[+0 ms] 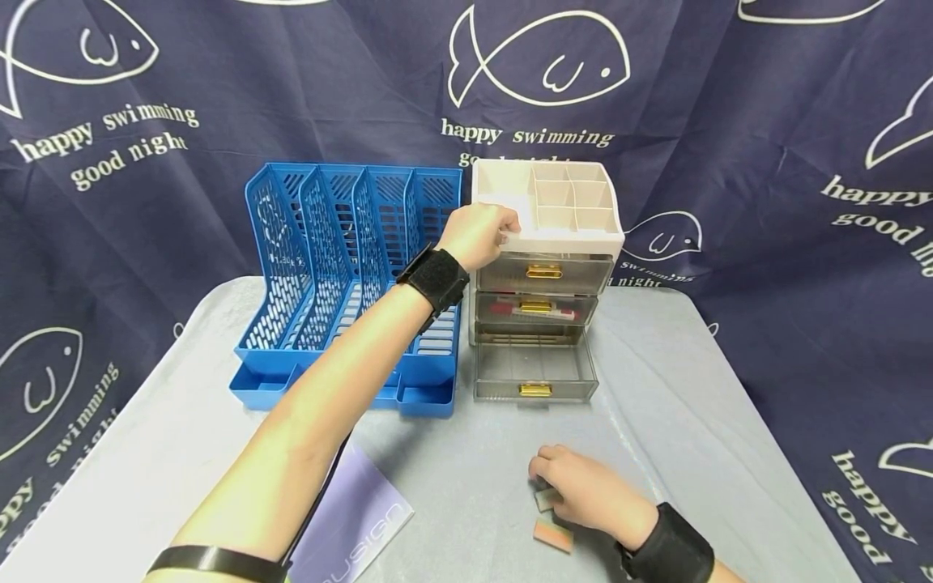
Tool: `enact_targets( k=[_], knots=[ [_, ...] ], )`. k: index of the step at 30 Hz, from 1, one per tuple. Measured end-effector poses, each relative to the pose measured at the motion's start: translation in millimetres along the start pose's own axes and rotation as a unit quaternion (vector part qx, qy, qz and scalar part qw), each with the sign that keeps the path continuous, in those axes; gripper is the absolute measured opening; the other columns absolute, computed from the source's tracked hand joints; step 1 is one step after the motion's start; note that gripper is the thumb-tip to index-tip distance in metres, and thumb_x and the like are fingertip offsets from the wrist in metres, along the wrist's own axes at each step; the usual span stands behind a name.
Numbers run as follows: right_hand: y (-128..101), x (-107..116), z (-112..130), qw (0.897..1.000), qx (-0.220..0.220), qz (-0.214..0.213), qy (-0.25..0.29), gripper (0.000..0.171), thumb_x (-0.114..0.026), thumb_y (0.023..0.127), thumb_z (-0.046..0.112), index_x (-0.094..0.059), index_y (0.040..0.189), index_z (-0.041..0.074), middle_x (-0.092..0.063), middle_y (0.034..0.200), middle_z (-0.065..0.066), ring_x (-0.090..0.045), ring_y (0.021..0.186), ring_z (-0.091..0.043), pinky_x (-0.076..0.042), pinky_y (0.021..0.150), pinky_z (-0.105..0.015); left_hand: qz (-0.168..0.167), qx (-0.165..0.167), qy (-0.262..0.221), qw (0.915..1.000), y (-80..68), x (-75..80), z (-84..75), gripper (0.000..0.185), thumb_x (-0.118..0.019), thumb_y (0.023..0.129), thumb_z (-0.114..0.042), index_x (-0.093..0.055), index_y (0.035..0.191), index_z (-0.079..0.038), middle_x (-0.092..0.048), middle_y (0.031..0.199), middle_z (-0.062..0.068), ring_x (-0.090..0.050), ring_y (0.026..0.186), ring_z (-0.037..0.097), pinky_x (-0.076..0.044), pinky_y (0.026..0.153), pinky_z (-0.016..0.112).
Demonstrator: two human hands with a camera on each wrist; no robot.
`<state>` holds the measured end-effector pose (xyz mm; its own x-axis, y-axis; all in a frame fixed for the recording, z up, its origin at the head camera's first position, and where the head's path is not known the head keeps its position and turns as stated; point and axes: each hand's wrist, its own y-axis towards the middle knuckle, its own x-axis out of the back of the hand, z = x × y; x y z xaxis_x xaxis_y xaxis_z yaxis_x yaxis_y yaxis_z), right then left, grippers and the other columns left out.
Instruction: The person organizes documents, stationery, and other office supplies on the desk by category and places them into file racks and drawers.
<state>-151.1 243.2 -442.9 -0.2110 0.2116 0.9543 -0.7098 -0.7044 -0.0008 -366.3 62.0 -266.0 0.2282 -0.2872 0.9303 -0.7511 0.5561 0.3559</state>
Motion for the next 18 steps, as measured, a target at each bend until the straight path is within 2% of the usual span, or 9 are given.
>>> enact_targets(
  k=[7, 18],
  knots=[
    [-1.4, -8.7, 2.0, 0.999, 0.03, -0.015, -0.032, 0.035, -0.074, 0.062, -0.006, -0.059, 0.086, 0.015, -0.047, 0.082, 0.011, -0.041, 0.073, -0.001, -0.04, 0.061, -0.019, -0.002, 0.001, 0.001, 1.0, -0.2, -1.3, 0.6, 0.026, -0.058, 0.088, -0.007, -0.07, 0.106, -0.021, -0.069, 0.108, -0.005, -0.062, 0.1, 0.012, -0.049, 0.085, 0.03],
    [-2.5, -15.9, 4.0, 0.998, 0.011, -0.036, -0.047, 0.035, -0.076, 0.064, -0.006, -0.054, 0.077, 0.018, -0.04, 0.074, 0.013, -0.038, 0.069, 0.0, -0.036, 0.057, -0.016, 0.002, -0.001, -0.001, 1.0, 0.5, -0.3, 0.7, 0.025, -0.059, 0.088, -0.007, -0.07, 0.106, -0.02, -0.069, 0.109, -0.004, -0.062, 0.1, 0.012, -0.049, 0.085, 0.031]
  ],
)
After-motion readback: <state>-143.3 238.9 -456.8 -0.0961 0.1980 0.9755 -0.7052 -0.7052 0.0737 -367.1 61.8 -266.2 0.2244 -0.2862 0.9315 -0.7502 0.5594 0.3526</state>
